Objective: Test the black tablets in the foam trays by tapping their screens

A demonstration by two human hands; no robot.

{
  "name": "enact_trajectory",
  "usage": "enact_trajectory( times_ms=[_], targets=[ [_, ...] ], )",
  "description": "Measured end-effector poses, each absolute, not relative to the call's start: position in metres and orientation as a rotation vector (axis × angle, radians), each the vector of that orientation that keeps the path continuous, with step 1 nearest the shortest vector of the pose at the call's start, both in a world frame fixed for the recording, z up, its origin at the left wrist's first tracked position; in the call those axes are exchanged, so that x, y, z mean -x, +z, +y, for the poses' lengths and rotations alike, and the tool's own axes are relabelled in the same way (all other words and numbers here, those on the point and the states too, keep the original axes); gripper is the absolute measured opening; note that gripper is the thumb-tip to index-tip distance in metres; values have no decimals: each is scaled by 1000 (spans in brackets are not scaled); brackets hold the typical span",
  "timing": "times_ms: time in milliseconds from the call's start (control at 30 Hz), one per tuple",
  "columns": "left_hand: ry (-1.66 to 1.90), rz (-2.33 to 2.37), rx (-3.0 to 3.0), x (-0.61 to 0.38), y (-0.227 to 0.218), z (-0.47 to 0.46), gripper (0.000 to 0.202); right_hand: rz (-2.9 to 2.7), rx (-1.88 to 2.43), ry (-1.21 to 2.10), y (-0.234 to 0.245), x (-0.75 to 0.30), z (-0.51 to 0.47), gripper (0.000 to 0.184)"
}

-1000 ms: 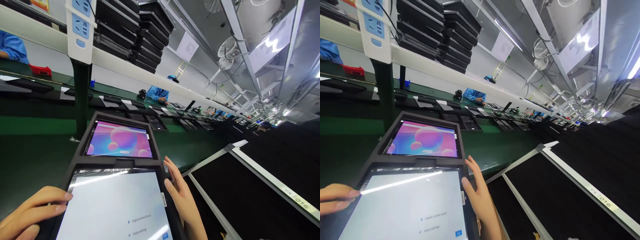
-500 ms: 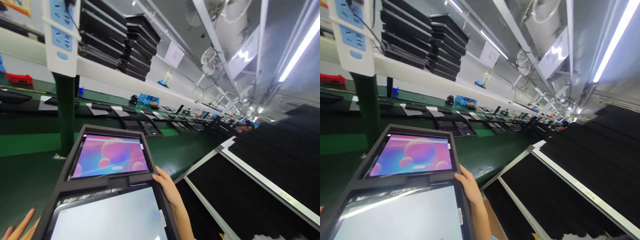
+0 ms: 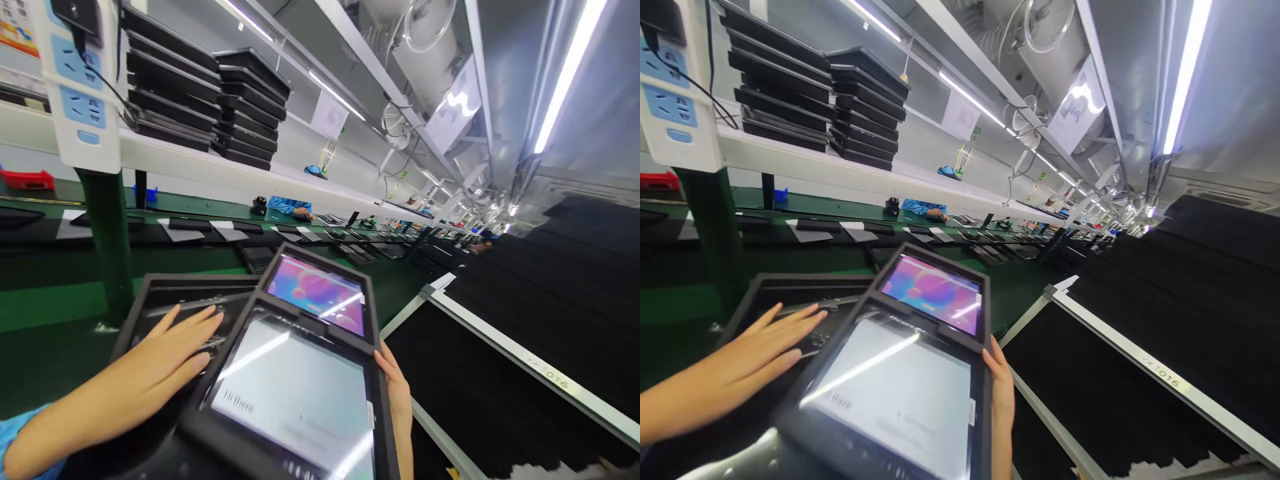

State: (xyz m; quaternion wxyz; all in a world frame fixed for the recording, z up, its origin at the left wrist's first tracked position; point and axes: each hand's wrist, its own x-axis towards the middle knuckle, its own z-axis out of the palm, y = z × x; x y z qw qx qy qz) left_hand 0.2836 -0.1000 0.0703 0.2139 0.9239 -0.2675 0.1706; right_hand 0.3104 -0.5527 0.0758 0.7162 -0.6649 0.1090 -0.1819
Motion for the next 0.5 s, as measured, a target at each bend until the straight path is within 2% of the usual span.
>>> enact_trajectory(
  times_ms=[100,233,333,500],
  targets=[
    [505,-606,-2571,-297,72,-82,55,417,1483,-496,58,-325,-588,50],
    [536,-384,-2717,-320,44,-43,55,668,1476,-633,33,-363,-629,37],
    [487,-329,-2822,-345,33,-31,61,750,1441,-749,20,-397,-638,42],
    [481,-355,-2883,-384,48,-42,56,618,1462,-805,8,-441,-615,63]
  ],
)
